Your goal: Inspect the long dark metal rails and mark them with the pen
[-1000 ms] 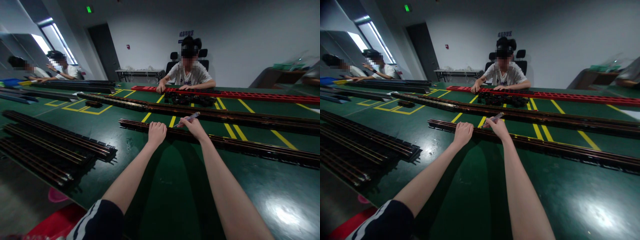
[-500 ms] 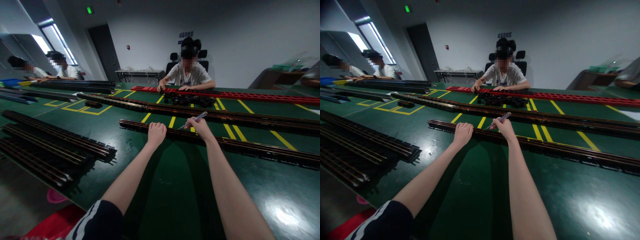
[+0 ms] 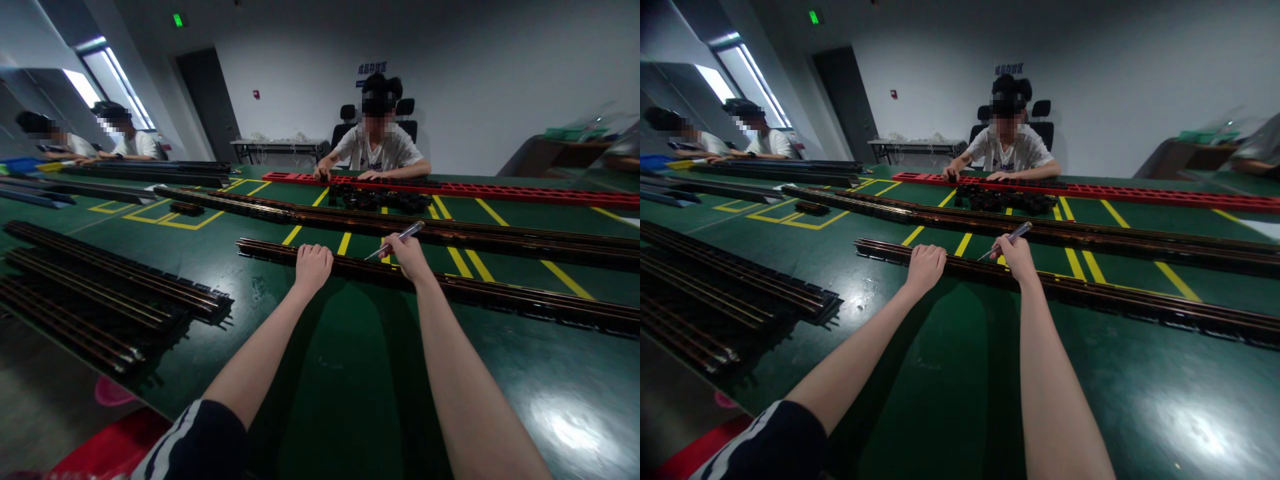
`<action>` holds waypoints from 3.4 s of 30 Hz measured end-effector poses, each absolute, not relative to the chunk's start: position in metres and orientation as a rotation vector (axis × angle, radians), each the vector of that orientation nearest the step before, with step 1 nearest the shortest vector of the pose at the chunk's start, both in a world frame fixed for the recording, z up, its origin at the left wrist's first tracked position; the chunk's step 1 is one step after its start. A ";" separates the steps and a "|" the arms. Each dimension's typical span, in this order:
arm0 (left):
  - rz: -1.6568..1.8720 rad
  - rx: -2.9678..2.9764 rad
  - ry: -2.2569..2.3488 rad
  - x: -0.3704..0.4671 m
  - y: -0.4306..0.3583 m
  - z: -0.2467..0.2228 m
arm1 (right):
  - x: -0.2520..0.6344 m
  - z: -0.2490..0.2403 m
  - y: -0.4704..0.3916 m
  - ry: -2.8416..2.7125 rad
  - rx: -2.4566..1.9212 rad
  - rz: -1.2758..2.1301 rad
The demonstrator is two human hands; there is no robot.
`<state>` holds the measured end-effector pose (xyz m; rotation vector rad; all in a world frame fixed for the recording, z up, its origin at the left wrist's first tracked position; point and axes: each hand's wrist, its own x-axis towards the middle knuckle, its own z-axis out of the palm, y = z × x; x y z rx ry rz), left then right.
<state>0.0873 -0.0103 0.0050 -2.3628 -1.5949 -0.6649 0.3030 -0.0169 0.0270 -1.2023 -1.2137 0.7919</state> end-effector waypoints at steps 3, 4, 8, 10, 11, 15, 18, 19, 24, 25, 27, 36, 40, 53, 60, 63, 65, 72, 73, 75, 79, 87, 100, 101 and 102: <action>-0.662 -2.369 -1.600 0.088 -0.010 0.005 | 0.304 0.026 -0.017 -1.215 -1.199 0.791; -0.660 -2.374 -1.604 0.088 -0.011 0.006 | 0.305 0.025 -0.016 -1.217 -1.195 0.791; -0.695 -2.400 -1.619 0.087 -0.011 0.007 | 0.304 0.025 -0.016 -1.227 -1.169 0.815; -0.716 -2.407 -1.625 0.087 -0.012 0.007 | 0.304 0.025 -0.015 -1.235 -1.156 0.817; -0.720 -2.408 -1.628 0.088 -0.012 0.007 | 0.303 0.025 -0.015 -1.238 -1.150 0.812; -0.728 -2.395 -1.637 0.088 -0.012 0.006 | 0.303 0.024 -0.015 -1.250 -1.139 0.796; -0.755 -2.386 -1.638 0.087 -0.010 0.004 | 0.303 0.024 -0.014 -1.263 -1.138 0.796; -0.765 -2.382 -1.645 0.087 -0.010 0.003 | 0.302 0.024 -0.014 -1.271 -1.138 0.793; -0.823 -2.335 -1.711 0.085 -0.008 0.002 | 0.296 0.023 -0.011 -1.311 -1.171 0.757; -0.833 -2.317 -1.718 0.085 -0.008 0.001 | 0.295 0.023 -0.010 -1.325 -1.177 0.747; -0.847 -2.296 -1.713 0.085 -0.008 0.001 | 0.292 0.023 -0.010 -1.358 -1.185 0.728; -0.878 -2.381 -1.592 0.087 -0.009 0.003 | 0.278 0.024 -0.009 -1.446 -1.171 0.786; -0.856 -2.407 -1.544 0.087 -0.008 0.001 | 0.276 0.024 -0.010 -1.448 -1.152 0.816; -0.682 -2.367 -1.523 0.089 -0.007 -0.002 | 0.276 0.021 -0.010 -1.419 -1.155 0.820; -0.653 -2.370 -1.511 0.088 -0.007 0.000 | 0.276 0.021 -0.009 -1.399 -1.142 0.841; -0.654 -2.378 -1.517 0.088 -0.008 0.000 | 0.276 0.022 -0.010 -1.405 -1.155 0.846; -0.647 -2.383 -1.521 0.088 -0.008 0.001 | 0.276 0.022 -0.010 -1.401 -1.157 0.845; -0.667 -2.385 -1.521 0.088 -0.008 0.001 | 0.276 0.022 -0.010 -1.389 -1.150 0.847; -0.670 -2.389 -1.523 0.088 -0.008 0.001 | 0.276 0.022 -0.010 -1.391 -1.152 0.848; -0.680 -2.403 -1.525 0.088 -0.009 0.002 | 0.276 0.023 -0.010 -1.392 -1.160 0.846; -0.695 -2.422 -1.531 0.088 -0.010 0.004 | 0.275 0.024 -0.012 -1.393 -1.182 0.842; -0.642 -2.393 -1.546 0.089 -0.010 0.004 | 0.276 0.025 -0.012 -1.380 -1.175 0.845; -0.660 -2.420 -1.549 0.088 -0.011 0.005 | 0.275 0.023 -0.011 -1.386 -1.178 0.824; -0.663 -2.422 -1.551 0.088 -0.011 0.005 | 0.275 0.023 -0.012 -1.387 -1.180 0.822; -0.667 -2.423 -1.551 0.088 -0.010 0.005 | 0.275 0.023 -0.012 -1.390 -1.184 0.819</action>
